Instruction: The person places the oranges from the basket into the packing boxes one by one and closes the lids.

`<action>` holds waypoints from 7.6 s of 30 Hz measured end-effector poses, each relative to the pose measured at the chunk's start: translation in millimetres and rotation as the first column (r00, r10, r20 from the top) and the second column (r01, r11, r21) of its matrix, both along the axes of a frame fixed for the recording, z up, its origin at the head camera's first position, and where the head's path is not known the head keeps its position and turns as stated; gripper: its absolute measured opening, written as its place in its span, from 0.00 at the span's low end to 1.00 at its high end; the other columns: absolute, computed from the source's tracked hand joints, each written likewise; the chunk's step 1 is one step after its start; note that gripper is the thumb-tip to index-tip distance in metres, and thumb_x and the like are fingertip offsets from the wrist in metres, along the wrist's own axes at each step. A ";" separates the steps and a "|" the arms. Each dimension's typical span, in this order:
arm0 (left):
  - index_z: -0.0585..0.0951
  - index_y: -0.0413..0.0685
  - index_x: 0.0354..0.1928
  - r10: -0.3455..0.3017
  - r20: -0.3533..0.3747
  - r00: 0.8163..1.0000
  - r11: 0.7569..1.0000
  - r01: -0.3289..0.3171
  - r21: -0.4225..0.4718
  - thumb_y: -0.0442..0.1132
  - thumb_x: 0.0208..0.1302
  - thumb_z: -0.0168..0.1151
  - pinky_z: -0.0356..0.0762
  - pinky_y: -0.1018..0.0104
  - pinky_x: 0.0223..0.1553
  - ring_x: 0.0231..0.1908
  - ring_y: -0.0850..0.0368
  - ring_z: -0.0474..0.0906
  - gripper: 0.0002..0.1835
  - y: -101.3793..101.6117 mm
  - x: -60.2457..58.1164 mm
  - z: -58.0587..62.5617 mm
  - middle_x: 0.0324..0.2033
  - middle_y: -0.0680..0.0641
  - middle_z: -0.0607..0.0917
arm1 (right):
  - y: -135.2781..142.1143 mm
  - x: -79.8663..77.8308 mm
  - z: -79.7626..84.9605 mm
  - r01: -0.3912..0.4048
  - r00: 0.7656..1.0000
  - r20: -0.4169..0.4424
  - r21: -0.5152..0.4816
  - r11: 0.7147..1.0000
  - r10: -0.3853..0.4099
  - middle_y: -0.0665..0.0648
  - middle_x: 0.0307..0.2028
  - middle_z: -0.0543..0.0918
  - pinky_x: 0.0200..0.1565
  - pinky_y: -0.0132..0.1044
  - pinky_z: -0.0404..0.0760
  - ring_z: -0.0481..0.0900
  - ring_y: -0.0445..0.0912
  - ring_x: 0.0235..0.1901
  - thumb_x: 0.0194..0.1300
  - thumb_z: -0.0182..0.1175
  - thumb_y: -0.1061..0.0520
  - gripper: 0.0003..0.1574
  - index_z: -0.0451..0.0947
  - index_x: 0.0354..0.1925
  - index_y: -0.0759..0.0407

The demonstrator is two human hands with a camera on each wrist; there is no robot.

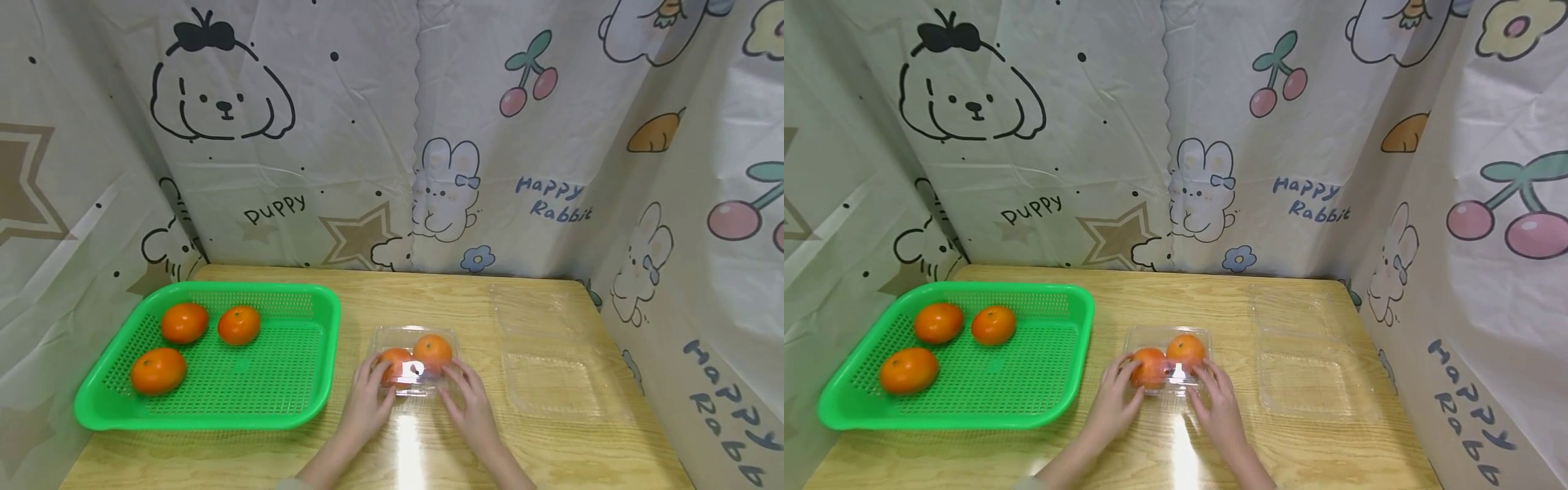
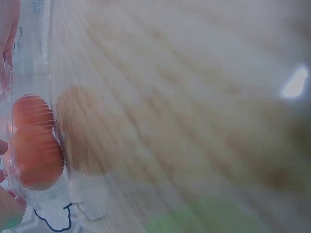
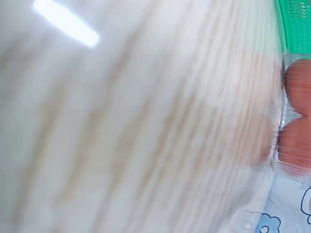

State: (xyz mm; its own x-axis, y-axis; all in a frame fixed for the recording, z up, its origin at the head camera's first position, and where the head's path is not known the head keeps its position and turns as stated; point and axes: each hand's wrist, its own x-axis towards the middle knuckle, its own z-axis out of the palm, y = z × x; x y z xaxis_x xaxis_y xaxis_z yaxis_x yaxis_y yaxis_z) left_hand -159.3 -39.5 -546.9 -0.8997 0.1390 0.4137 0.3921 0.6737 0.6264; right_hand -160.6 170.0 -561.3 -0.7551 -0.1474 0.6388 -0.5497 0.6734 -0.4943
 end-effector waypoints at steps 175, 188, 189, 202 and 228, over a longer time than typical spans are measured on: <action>0.77 0.41 0.38 -0.083 -0.131 0.988 0.997 0.082 -0.011 0.33 0.60 0.55 0.73 0.66 0.44 0.39 0.56 0.74 0.06 113.6 -68.2 5.3 0.34 0.49 0.79 | 48.9 -45.2 48.0 0.398 0.913 0.083 -0.404 0.824 -0.400 0.68 0.37 0.76 0.36 0.39 0.71 0.72 0.51 0.35 0.57 0.52 0.73 0.11 0.75 0.40 0.73; 0.75 0.41 0.47 -0.219 0.185 0.958 0.975 0.221 0.011 0.39 0.66 0.51 0.71 0.76 0.39 0.40 0.61 0.71 0.12 147.9 -47.4 22.6 0.38 0.50 0.77 | 107.2 -32.1 51.9 0.587 0.806 0.178 -0.359 0.725 -0.565 0.70 0.36 0.74 0.37 0.36 0.67 0.70 0.51 0.35 0.56 0.50 0.73 0.13 0.75 0.41 0.74; 0.74 0.42 0.48 -0.223 0.205 0.953 0.974 0.228 -0.001 0.40 0.66 0.51 0.71 0.76 0.39 0.40 0.61 0.71 0.13 150.4 -46.7 23.0 0.39 0.51 0.77 | 110.9 -31.0 52.1 0.599 0.798 0.191 -0.355 0.718 -0.572 0.70 0.36 0.74 0.37 0.35 0.66 0.69 0.51 0.35 0.56 0.49 0.73 0.13 0.75 0.41 0.74; 0.73 0.40 0.48 -0.256 0.394 0.883 0.967 0.238 0.094 0.48 0.66 0.51 0.71 0.74 0.35 0.37 0.61 0.71 0.19 180.3 -35.6 20.9 0.37 0.48 0.76 | 153.4 -20.1 59.6 0.701 0.707 0.349 -0.232 0.674 -0.615 0.69 0.43 0.73 0.45 0.43 0.64 0.69 0.58 0.43 0.59 0.47 0.71 0.16 0.72 0.46 0.73; 0.70 0.40 0.51 -0.254 0.536 0.805 0.967 0.203 0.154 0.44 0.61 0.58 0.74 0.72 0.37 0.34 0.61 0.74 0.21 192.7 -25.8 21.1 0.35 0.49 0.76 | 202.7 -46.5 72.1 0.561 0.579 0.659 0.105 0.821 -0.480 0.78 0.58 0.57 0.56 0.63 0.58 0.55 0.71 0.57 0.63 0.43 0.63 0.32 0.52 0.63 0.73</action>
State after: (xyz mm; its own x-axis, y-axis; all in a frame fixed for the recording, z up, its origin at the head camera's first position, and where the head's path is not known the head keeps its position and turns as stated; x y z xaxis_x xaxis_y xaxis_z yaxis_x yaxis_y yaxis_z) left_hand -185.1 153.2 -525.8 -0.9267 0.3569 -0.1175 0.1032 0.5425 0.8337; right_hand -207.1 372.8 -489.2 -0.8977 0.4390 -0.0376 0.3523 0.6639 -0.6597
